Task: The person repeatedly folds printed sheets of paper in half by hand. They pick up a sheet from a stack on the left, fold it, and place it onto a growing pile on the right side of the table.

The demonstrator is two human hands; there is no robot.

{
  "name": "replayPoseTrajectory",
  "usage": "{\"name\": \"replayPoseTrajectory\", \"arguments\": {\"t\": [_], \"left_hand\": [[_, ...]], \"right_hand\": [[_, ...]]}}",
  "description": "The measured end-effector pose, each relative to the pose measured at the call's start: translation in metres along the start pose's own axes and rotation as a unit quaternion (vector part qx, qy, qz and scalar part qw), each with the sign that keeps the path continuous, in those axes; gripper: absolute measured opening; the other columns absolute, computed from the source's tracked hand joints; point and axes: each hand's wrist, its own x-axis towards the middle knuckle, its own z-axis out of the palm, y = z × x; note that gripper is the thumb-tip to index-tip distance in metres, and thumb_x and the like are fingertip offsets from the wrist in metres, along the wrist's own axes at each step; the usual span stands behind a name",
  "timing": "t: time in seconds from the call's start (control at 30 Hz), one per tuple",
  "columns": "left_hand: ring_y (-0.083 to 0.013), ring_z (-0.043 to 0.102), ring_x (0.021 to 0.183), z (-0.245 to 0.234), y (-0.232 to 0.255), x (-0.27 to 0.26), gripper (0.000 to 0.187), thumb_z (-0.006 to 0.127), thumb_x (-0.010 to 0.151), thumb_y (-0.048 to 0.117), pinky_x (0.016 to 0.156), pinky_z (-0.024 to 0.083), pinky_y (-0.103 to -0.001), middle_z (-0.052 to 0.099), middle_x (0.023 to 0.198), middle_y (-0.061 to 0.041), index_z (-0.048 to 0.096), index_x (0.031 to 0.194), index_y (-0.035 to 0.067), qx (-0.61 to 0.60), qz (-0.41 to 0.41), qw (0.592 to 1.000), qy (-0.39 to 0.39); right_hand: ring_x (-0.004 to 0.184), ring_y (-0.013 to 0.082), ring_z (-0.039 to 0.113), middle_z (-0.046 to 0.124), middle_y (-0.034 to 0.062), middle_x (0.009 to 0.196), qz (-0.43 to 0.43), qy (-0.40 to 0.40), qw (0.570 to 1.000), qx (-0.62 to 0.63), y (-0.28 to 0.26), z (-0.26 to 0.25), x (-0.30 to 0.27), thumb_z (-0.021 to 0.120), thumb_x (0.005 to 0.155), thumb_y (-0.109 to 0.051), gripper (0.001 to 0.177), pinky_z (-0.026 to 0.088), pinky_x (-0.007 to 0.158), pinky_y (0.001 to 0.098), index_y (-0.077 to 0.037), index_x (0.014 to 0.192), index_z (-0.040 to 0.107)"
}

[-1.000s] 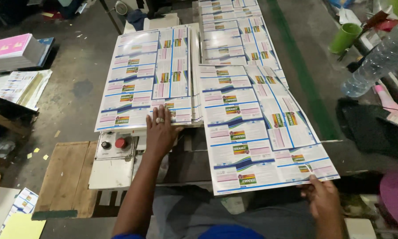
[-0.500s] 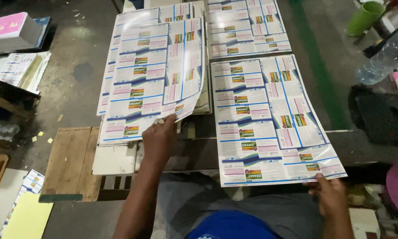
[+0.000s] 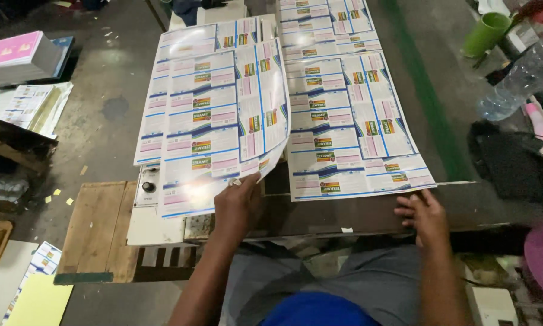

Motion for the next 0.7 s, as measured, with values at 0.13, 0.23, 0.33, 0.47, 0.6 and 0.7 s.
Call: {"name": "replayPoseTrajectory", "arguments": {"t": [0.13, 0.23, 0.33, 0.47, 0.6, 0.7], "left_hand": [[-0.0333, 0.072, 0.071, 0.015, 0.023, -0.012, 0.022, 0.073, 0.088, 0.009, 0.060, 0.056, -0.044, 0.076, 0.091, -0.014, 0.073, 0.111, 0.007, -0.030, 0.002, 0.999, -0.044], [-0.0315, 0.072, 0.072, 0.037, 0.050, -0.021, 0.023, 0.073, 0.091, 0.011, 0.060, 0.056, -0.043, 0.076, 0.097, -0.015, 0.072, 0.114, 0.007, -0.081, 0.061, 0.993, -0.064], [-0.0305, 0.073, 0.080, 0.052, 0.078, -0.023, 0.027, 0.071, 0.094, 0.012, 0.066, 0.057, -0.042, 0.076, 0.105, -0.014, 0.070, 0.119, 0.006, -0.110, 0.108, 0.981, -0.116], [-0.0366, 0.067, 0.109, 0.061, 0.090, -0.021, 0.039, 0.073, 0.089, 0.023, 0.091, 0.053, -0.047, 0.070, 0.121, -0.019, 0.066, 0.120, 0.001, -0.126, 0.167, 0.961, -0.182], [-0.0385, 0.064, 0.121, 0.059, 0.055, -0.009, 0.040, 0.076, 0.088, 0.029, 0.102, 0.048, -0.053, 0.067, 0.126, -0.021, 0.066, 0.116, 0.001, -0.052, 0.166, 0.970, -0.171], [-0.0362, 0.060, 0.129, 0.064, -0.011, 0.008, 0.026, 0.074, 0.091, 0.029, 0.109, 0.045, -0.052, 0.068, 0.133, -0.016, 0.067, 0.110, 0.013, 0.080, 0.142, 0.972, -0.167]], "right_hand": [[0.082, 0.0214, 0.072, 0.074, 0.0180, 0.113, -0.005, -0.022, 1.000, -0.002, 0.013, 0.027, -0.037, 0.057, 0.100, -0.020, 0.059, 0.051, 0.055, 0.0299, -0.008, 0.156, 0.041], [0.080, 0.0215, 0.072, 0.075, 0.0190, 0.116, 0.027, -0.154, 0.988, 0.004, 0.007, 0.066, -0.070, 0.060, 0.098, -0.022, 0.058, 0.052, 0.056, 0.0320, -0.005, 0.152, 0.049], [0.085, 0.0195, 0.075, 0.077, 0.0131, 0.119, 0.020, -0.279, 0.960, -0.001, -0.002, 0.100, -0.096, 0.057, 0.096, -0.025, 0.055, 0.055, 0.059, 0.0308, -0.008, 0.148, 0.049], [0.088, 0.0176, 0.072, 0.073, 0.0095, 0.108, 0.056, -0.309, 0.934, 0.171, 0.016, 0.101, -0.094, 0.055, 0.101, -0.026, 0.037, 0.057, 0.061, 0.0341, -0.003, 0.130, 0.059], [0.075, 0.0174, 0.069, 0.073, 0.0081, 0.095, 0.043, -0.197, 0.963, 0.181, 0.021, 0.072, -0.078, 0.059, 0.098, -0.020, 0.025, 0.051, 0.055, 0.0326, -0.006, 0.119, 0.063], [0.068, 0.0143, 0.060, 0.069, 0.0060, 0.090, 0.008, -0.112, 0.981, 0.160, 0.049, 0.026, -0.061, 0.063, 0.103, -0.017, 0.020, 0.052, 0.053, 0.0328, -0.005, 0.119, 0.064]]}}
